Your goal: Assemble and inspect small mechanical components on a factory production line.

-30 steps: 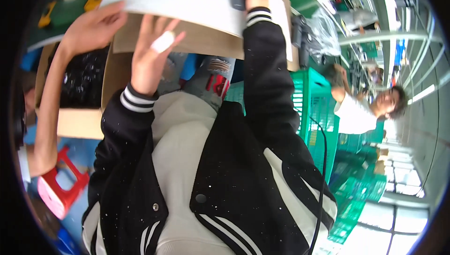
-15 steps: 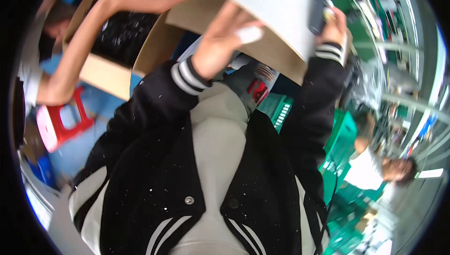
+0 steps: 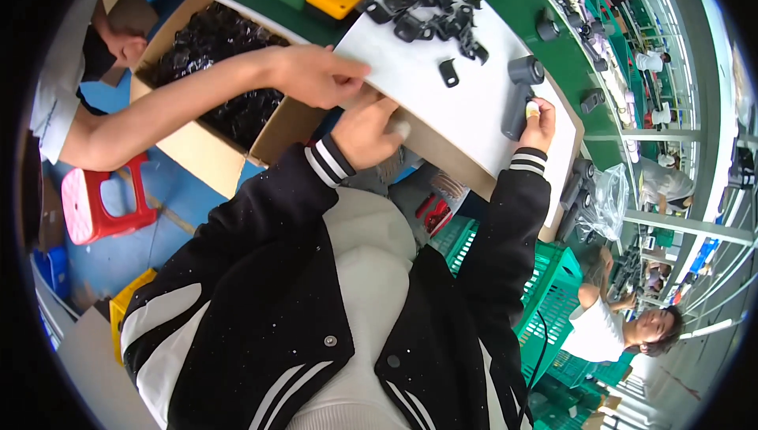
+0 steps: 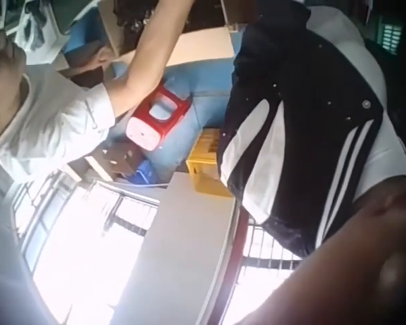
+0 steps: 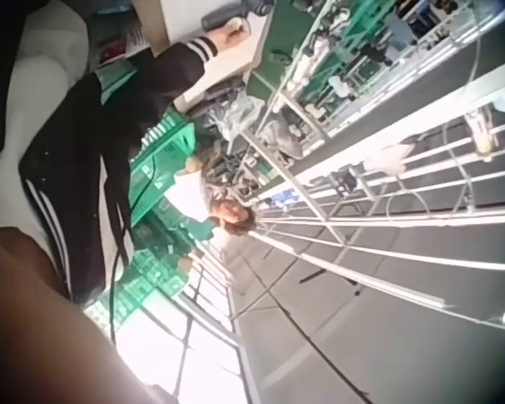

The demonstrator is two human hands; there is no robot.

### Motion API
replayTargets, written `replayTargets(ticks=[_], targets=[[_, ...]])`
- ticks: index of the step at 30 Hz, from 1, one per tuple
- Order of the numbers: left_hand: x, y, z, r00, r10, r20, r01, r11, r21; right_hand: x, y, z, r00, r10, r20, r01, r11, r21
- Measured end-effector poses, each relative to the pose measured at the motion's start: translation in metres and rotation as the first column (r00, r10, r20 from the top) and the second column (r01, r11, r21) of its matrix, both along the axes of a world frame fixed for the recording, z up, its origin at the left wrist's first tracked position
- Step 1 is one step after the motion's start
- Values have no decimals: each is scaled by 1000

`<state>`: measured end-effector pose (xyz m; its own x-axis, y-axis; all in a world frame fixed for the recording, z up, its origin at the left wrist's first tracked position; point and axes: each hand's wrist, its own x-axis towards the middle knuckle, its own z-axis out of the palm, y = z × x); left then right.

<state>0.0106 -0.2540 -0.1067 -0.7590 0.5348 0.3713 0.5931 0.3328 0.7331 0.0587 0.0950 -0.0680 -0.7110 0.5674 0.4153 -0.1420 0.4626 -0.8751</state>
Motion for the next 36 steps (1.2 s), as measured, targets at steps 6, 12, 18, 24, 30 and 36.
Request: replayTargets(ticks=[6, 12, 18, 24, 30, 36], targets=[[-45, 4, 16, 948, 64, -312, -112, 984, -140, -6, -5, -5, 999, -16, 45, 13, 996, 84], [-90, 35, -26, 952, -304, -45, 285, 929, -237, -17, -9, -5, 994, -27, 106, 19, 997, 72], [-87, 29, -12, 841, -451, -300, 347, 874, -342, -16, -2, -9, 994, -11, 112, 4, 998, 60], [-82, -23, 17, 736, -570, -366, 419, 808, -415, -21, -13, -5, 996, -19, 93, 17, 999, 30], [-88, -45, 6, 643, -635, -428, 547, 772, -323, -21, -12, -17, 990, -49, 132, 37, 995, 92], [-88, -41, 14, 633, -604, -485, 537, 793, -286, -25, -12, -23, 995, -35, 98, 29, 998, 58]])
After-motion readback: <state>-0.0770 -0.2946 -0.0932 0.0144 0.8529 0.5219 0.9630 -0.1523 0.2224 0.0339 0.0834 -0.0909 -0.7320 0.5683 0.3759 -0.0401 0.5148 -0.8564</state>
